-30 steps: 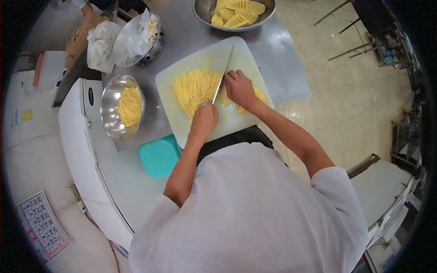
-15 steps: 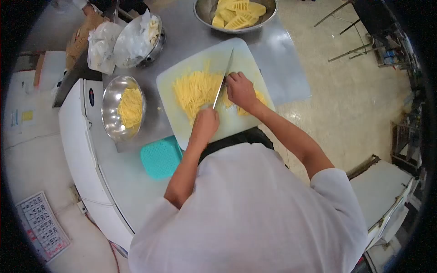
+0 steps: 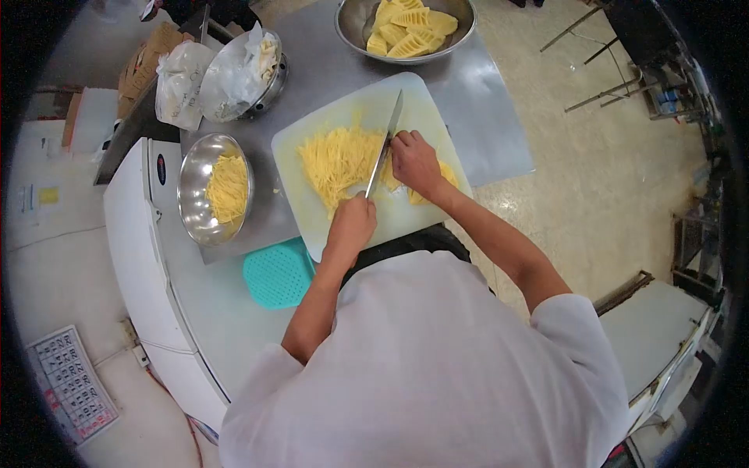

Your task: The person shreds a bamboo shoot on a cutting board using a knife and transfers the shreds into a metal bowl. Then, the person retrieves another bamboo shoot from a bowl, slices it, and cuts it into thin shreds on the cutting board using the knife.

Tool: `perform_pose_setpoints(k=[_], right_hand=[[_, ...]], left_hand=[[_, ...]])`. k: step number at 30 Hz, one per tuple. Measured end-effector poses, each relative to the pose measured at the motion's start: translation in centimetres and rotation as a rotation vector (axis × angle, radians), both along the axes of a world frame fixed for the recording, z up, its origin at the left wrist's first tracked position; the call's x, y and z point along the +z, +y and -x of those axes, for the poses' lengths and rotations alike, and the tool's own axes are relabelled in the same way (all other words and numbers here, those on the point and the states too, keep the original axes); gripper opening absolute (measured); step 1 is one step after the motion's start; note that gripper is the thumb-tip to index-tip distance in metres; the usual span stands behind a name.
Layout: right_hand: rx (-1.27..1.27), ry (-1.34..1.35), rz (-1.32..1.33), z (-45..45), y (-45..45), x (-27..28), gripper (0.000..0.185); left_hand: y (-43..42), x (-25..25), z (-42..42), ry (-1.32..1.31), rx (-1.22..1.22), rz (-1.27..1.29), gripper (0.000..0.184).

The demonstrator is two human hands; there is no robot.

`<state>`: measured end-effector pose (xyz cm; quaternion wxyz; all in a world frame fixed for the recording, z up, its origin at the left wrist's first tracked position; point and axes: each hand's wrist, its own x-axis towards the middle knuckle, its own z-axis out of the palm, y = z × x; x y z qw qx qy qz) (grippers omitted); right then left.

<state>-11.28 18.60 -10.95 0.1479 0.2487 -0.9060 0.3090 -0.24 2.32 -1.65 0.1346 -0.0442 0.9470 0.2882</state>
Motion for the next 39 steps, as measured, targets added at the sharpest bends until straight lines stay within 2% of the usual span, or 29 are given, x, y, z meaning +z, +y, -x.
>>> perform_pose_setpoints(k=[3,6,10,12,15,18,19,22,26,28,31,35,37,39], right_hand=[[-0.017,-0.003,0.008,-0.8,0.2,0.3,0.021],[0.005,0.042,0.045,-0.2,0.1,0.1,0.022],[-0.007,0.002,0.02,-0.5,0.2,-0.4,0.024],[-0.015,0.024,0.035,-0.1,0.4,-0.3,0.024],[-0.013,0.046,0.057,0.0,0.0,0.0,0.022],[-0.02,-0.005,0.02,-1.2,0.3,-0.2,0.021],[-0.013,-0.013,0.031,-1.3,0.2,-0.3,0.022],[-0.018,-0.009,0.032,-0.7,0.4,-0.2,0.023],[-0.02,-0.013,0.07,-0.6,0.5,0.0,0.022],[-0.002,-0.02,0.067,-0.6,0.8,0.2,0.022],[-0.002,-0.002,0.041,-0.6,1.7,0.5,0.021],[-0.025,-0.013,0.042,-1.0,1.3,0.4,0.022],[-0.03,-0.013,0.029,-1.2,1.5,0.4,0.022],[-0.027,-0.006,0.039,-0.7,1.1,0.6,0.022]], left_hand=[[-0.3,-2.1,2.0,-0.14,-0.001,-0.057,0.027],[0.0,1.9,0.6,0.009,-0.002,0.033,0.027],[-0.1,-1.1,0.4,-0.122,0.0,-0.008,0.028],[-0.2,-1.3,1.8,-0.029,0.004,-0.031,0.029],[-0.4,0.5,0.1,-0.057,0.0,-0.023,0.03],[0.4,-2.3,0.9,-0.057,0.039,-0.061,0.03],[0.4,-0.5,1.7,-0.19,0.038,-0.08,0.032],[0.1,1.6,0.4,-0.116,0.039,-0.019,0.032],[0.3,-1.0,0.6,-0.148,0.032,-0.016,0.031],[0.0,-1.2,2.8,-0.074,0.015,-0.038,0.029],[-0.2,1.8,1.5,0.024,-0.003,0.02,0.027],[0.0,-0.2,0.8,0.014,-0.044,0.015,0.027],[0.6,2.9,1.2,-0.078,-0.012,0.069,0.026],[0.5,2.8,0.5,-0.067,-0.016,0.056,0.026]])
